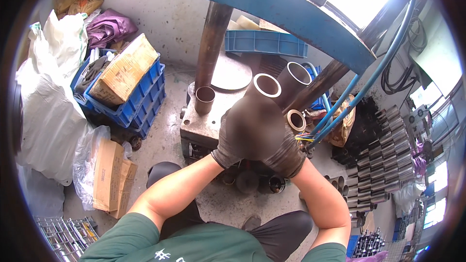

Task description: The person places metal housings and copper-wound stators into a press machine, pulls a lever to assemble them, and then places the finished components into a metal wire basket.

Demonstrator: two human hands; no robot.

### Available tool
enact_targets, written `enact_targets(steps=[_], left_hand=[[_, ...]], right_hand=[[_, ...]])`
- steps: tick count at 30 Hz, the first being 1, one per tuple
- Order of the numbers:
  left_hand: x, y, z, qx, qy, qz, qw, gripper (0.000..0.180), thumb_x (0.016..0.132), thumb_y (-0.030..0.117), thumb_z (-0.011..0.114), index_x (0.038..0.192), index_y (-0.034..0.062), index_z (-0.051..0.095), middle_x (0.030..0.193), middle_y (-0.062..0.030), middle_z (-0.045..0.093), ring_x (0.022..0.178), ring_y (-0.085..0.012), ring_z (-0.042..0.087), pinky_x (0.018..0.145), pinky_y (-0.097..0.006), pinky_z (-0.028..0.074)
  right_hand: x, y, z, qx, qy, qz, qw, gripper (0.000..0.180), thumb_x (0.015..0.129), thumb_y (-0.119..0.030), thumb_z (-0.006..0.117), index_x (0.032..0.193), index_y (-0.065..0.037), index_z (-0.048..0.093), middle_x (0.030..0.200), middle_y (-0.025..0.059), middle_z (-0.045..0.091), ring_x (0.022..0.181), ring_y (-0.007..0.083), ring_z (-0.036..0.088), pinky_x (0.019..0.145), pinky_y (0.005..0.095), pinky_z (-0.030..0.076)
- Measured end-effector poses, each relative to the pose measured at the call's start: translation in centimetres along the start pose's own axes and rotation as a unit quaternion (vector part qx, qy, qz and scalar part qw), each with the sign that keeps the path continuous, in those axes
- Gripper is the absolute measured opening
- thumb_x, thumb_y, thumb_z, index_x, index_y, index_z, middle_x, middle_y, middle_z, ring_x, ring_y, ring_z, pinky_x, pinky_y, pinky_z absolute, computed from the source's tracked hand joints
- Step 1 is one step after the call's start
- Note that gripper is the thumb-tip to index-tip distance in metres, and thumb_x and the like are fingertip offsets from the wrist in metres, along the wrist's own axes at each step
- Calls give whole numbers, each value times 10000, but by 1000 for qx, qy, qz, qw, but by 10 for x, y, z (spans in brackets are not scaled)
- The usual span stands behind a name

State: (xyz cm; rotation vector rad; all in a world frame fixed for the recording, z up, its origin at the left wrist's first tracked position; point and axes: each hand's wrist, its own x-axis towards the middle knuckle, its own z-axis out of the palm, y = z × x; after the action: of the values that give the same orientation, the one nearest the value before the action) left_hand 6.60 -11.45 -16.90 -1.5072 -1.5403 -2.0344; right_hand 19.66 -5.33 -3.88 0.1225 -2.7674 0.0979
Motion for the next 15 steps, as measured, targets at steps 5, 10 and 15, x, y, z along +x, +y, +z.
enact_targets(steps=[5, 10, 15], left_hand=[[8, 1, -3, -30, -52, -102, 993, 989, 705, 244, 927, 1503, 36, 380, 1333, -218, 595, 1196, -422, 639, 1009, -523, 545], [-8, -38, 27, 6, 5, -151, 989, 987, 700, 185, 929, 1518, 25, 400, 1363, -235, 569, 1286, -405, 575, 1098, -499, 490], [-34, -85, 55, -60, 46, -203, 976, 890, 761, 75, 882, 1522, 35, 423, 1403, -206, 521, 1345, -336, 521, 1166, -440, 447]], right_hand=[[8, 16, -10, 9, 6, -12, 1000, 638, 820, -155, 829, 1393, -62, 564, 1099, 151, 738, 1097, 376, 711, 1072, 510, 498], [6, 65, -22, -59, 38, 38, 997, 634, 901, -231, 734, 1489, -69, 559, 1282, 162, 714, 1159, 360, 693, 1073, 479, 494], [58, 110, -29, -154, 100, 44, 982, 701, 895, -142, 702, 1554, -58, 480, 1116, 189, 754, 1036, 384, 722, 975, 474, 524]])
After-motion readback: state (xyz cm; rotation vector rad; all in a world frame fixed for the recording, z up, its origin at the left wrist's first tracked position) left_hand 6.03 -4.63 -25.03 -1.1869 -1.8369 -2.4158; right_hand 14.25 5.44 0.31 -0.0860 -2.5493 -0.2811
